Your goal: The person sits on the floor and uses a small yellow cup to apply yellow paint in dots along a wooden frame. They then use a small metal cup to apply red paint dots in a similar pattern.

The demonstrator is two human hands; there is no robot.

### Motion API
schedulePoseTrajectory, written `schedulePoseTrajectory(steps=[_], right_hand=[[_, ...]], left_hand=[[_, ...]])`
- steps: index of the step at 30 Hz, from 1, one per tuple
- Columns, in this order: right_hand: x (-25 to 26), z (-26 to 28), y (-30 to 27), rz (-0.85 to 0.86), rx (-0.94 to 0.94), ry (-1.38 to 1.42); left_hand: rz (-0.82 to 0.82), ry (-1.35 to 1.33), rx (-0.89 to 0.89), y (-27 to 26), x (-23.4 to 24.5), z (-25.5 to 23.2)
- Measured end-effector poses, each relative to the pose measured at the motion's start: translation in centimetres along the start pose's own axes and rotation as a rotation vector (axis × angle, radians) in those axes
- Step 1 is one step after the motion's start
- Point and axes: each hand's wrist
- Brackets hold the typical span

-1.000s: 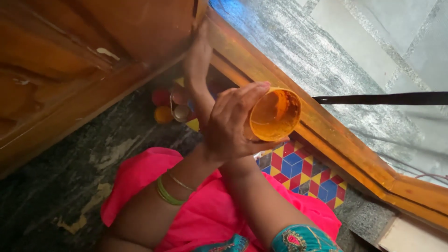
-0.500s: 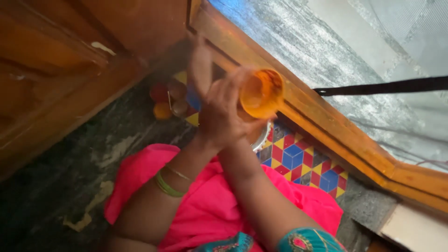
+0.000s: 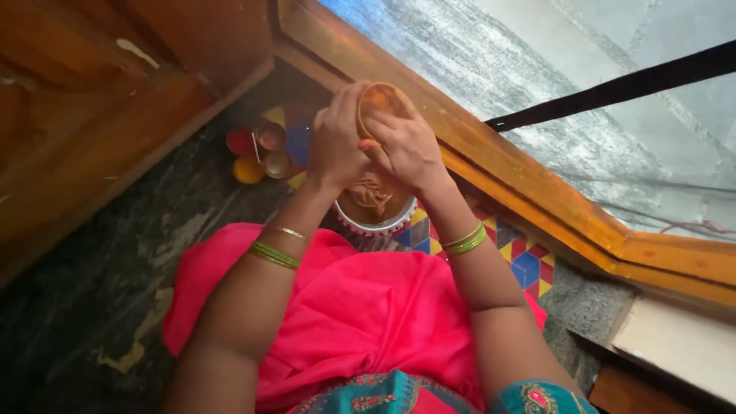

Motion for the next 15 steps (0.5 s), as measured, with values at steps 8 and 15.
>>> schedulePoseTrajectory(steps=[8,15], right_hand=[[-6.5,-8.8,4.6,-0.526,-0.644,1.311],[-17.2,-20.6,15.1,-0.271,-0.608,1.146]], left_hand=[[-0.116,0.009,0.289,3.1,0.0,2.1],[-0.2,0.043,0.33,4.8,0.1,5.7]])
Point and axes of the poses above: each hand's wrist, its own y-axis towards the middle knuckle, its own x-axis out of the back of the hand, z = x × y, and after that the axes turned 5 degrees about y, right-handed
